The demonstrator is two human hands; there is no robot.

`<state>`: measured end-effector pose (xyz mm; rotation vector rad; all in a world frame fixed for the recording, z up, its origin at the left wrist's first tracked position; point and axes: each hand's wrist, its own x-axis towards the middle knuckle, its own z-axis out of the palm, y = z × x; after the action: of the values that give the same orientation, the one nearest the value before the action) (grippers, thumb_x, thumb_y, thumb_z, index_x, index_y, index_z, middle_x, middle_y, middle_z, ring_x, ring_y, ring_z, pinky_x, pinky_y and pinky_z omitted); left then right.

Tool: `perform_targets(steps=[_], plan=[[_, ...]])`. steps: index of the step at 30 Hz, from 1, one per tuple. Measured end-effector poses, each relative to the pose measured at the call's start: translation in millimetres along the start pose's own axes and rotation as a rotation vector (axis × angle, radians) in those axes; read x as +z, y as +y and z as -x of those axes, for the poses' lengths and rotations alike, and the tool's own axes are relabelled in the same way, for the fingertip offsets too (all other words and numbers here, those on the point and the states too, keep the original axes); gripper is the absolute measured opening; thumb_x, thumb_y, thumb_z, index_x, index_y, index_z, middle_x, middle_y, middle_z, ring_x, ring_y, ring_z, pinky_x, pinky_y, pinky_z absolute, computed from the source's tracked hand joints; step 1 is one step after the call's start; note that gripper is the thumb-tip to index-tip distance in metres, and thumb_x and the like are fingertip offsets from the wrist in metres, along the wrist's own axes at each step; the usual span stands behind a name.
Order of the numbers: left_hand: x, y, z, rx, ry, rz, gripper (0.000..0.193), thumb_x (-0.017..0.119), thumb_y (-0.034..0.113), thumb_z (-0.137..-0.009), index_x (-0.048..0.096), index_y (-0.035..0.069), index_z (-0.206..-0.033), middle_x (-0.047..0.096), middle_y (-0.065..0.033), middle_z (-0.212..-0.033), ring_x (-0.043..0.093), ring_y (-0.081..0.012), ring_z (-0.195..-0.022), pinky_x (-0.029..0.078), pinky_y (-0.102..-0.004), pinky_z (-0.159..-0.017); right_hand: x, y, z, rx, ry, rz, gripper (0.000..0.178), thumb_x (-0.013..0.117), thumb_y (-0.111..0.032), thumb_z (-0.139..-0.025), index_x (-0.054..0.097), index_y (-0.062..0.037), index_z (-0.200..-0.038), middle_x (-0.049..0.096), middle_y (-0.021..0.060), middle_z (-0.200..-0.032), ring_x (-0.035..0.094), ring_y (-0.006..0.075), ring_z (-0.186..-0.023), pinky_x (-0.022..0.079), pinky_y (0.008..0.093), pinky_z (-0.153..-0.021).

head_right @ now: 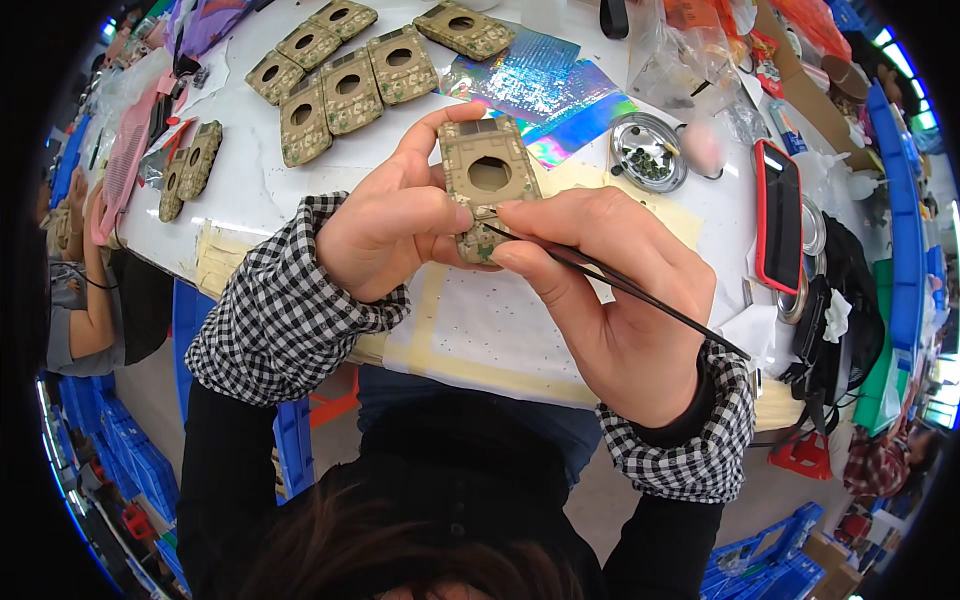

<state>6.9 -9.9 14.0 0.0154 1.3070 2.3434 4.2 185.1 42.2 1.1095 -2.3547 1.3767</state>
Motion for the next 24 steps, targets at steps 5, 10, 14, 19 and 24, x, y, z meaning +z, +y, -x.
perform_targets(steps=[5,10,14,19,24], plan=[[-0.7,-1.1,-0.5,0.004,0.014,-0.002,0.077,0.049,0.0,-0.077,0.011,0.012,-0.143,0.047,-0.0169,-0.123,0.055,-0.0263,-0.111,0.052,-0.0446,-0.089,0.8,0.4,-0.9,-0.04,0.011,0.021,0.02,0.072,0.001,-0.076,0.064,0.004,-0.094,0.067,0.0134,-0.085,0.063,0.0215,-0.074,0.05,0.0284,-0.066],[0.5,-1.8,0.1,0.018,0.02,0.003,0.077,0.05,0.0,-0.077,0.011,0.012,-0.143,0.047,-0.0161,-0.123,0.056,-0.0261,-0.111,0.052,-0.0442,-0.088,0.1,-0.9,-1.5,-0.055,-0.004,0.051,0.02,0.072,0.001,-0.076,0.065,0.004,-0.094,0.066,0.0136,-0.085,0.063,0.0219,-0.074,0.05,0.0286,-0.065],[1.6,-0.9,0.6,0.017,0.023,-0.012,0.078,0.05,0.001,-0.076,0.011,0.012,-0.143,0.048,-0.0158,-0.122,0.056,-0.0254,-0.109,0.053,-0.0431,-0.086,-0.4,-1.7,-0.9,-0.041,-0.018,0.048,0.021,0.073,0.0,-0.076,0.065,0.0039,-0.095,0.066,0.0139,-0.085,0.063,0.022,-0.074,0.05,0.0286,-0.065],[1.3,-0.9,1.2,0.018,0.027,-0.028,0.078,0.05,0.001,-0.076,0.011,0.012,-0.143,0.049,-0.0159,-0.121,0.057,-0.0249,-0.107,0.054,-0.0422,-0.084,-0.5,-3.3,-0.7,-0.046,-0.025,0.054,0.022,0.073,-0.002,-0.076,0.065,0.0037,-0.095,0.066,0.0138,-0.085,0.063,0.0219,-0.074,0.05,0.0284,-0.064],[0.8,-2.9,0.6,0.024,0.026,-0.032,0.079,0.05,0.0,-0.075,0.011,0.012,-0.143,0.048,-0.0164,-0.123,0.057,-0.0262,-0.108,0.053,-0.0436,-0.085,1.0,-2.9,-0.1,-0.008,-0.009,0.038,0.02,0.072,-0.001,-0.077,0.065,0.0034,-0.095,0.065,0.0124,-0.083,0.062,0.0202,-0.071,0.05,0.0275,-0.063]])
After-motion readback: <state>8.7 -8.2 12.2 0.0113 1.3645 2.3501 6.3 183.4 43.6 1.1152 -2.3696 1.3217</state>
